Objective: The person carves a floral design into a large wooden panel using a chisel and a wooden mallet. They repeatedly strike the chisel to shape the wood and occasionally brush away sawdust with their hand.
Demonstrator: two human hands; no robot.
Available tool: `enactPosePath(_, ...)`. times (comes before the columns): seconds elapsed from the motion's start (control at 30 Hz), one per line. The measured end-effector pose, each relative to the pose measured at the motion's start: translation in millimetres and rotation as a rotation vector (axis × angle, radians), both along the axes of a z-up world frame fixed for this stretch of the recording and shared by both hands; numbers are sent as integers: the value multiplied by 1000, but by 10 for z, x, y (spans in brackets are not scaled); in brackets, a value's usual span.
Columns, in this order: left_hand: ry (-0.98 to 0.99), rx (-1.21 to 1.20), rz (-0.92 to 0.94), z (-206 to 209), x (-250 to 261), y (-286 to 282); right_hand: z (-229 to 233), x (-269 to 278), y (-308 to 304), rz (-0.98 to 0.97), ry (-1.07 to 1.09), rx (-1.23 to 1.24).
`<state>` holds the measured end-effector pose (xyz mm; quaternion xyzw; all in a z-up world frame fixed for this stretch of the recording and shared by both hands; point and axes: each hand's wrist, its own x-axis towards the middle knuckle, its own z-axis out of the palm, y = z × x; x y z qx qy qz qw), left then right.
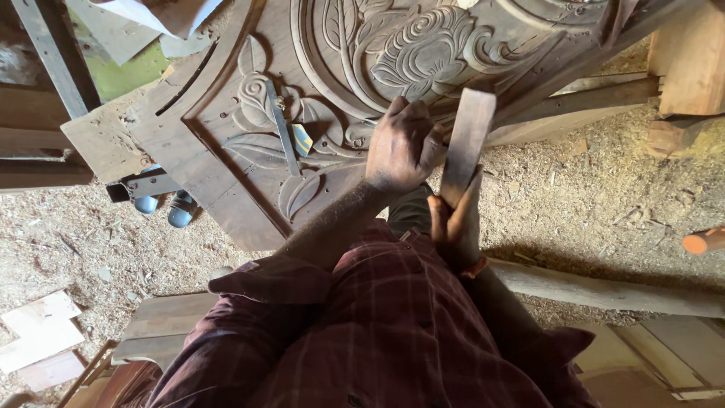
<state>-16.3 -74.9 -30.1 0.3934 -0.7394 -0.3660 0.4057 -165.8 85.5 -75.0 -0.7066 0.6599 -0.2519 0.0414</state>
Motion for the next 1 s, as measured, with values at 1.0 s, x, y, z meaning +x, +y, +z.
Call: enactPosePath(1.0,-451,-171,-172,-188,285,299,586,-1146,59,-601,-723,38)
